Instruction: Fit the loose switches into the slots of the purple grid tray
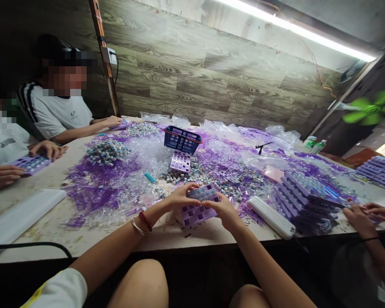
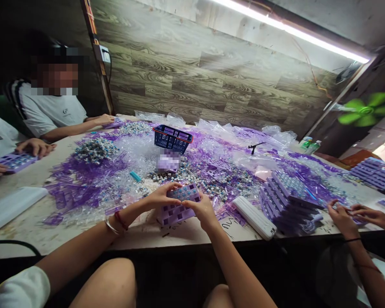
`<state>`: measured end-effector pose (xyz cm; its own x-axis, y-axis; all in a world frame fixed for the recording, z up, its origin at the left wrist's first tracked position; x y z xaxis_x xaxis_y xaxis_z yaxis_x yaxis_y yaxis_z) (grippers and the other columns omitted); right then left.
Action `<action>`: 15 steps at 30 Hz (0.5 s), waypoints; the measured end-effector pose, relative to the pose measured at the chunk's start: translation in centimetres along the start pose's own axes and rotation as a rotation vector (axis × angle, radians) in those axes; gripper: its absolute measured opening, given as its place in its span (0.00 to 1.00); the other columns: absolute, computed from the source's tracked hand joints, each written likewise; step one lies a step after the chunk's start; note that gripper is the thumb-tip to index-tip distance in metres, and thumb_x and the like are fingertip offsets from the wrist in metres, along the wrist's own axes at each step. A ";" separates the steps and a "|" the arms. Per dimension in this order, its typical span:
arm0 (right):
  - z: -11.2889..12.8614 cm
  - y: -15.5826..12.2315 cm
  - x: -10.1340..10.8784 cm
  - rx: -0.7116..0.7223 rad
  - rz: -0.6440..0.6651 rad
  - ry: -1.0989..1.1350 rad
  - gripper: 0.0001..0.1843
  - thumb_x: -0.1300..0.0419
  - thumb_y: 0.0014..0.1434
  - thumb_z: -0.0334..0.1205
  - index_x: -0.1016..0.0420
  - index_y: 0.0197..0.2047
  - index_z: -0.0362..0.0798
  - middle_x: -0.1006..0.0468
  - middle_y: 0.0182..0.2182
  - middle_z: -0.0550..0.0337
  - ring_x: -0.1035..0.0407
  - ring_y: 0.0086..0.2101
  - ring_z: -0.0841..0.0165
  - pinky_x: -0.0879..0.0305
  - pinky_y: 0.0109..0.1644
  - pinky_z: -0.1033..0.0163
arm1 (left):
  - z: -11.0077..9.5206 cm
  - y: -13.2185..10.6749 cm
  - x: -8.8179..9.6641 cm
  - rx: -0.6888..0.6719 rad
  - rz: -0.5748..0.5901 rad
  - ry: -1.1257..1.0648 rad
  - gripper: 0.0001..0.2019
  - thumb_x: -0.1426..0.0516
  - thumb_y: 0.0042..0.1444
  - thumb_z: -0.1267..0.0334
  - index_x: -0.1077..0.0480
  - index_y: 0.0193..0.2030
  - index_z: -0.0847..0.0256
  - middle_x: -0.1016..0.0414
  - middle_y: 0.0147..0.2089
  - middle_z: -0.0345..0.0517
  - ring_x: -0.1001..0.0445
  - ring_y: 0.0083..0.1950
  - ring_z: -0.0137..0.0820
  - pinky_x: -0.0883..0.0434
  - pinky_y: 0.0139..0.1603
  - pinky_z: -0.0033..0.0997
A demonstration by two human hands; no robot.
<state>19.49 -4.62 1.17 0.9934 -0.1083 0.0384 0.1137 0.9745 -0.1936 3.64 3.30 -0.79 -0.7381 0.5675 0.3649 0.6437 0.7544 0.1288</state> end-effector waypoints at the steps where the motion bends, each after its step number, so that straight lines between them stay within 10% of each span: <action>1: -0.1 0.0 0.0 0.002 -0.005 0.015 0.20 0.33 0.35 0.40 0.27 0.35 0.47 0.23 0.25 0.63 0.31 0.24 0.68 0.36 0.29 0.64 | 0.0 0.0 0.0 0.007 0.005 -0.005 0.32 0.35 0.41 0.55 0.35 0.54 0.63 0.28 0.48 0.48 0.29 0.47 0.39 0.31 0.46 0.35; 15: -0.2 -0.1 -0.2 0.082 0.009 0.051 0.19 0.33 0.36 0.37 0.26 0.35 0.46 0.23 0.25 0.63 0.31 0.25 0.68 0.36 0.30 0.65 | -1.2 -0.4 -0.1 0.079 -0.029 -0.164 0.27 0.32 0.35 0.59 0.30 0.45 0.63 0.28 0.46 0.46 0.29 0.46 0.37 0.32 0.45 0.33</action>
<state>19.31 -4.72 0.98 0.9941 -0.1076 -0.0135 0.1054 0.9881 -0.1123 3.71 2.59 0.25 -0.7835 0.5863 0.2060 0.6084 0.7912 0.0623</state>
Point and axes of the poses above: each hand's wrist, its own y-axis towards the middle knuckle, its own x-axis out of the back of the hand, z = x × y, the point moved 2 cm from there along y, towards the middle knuckle
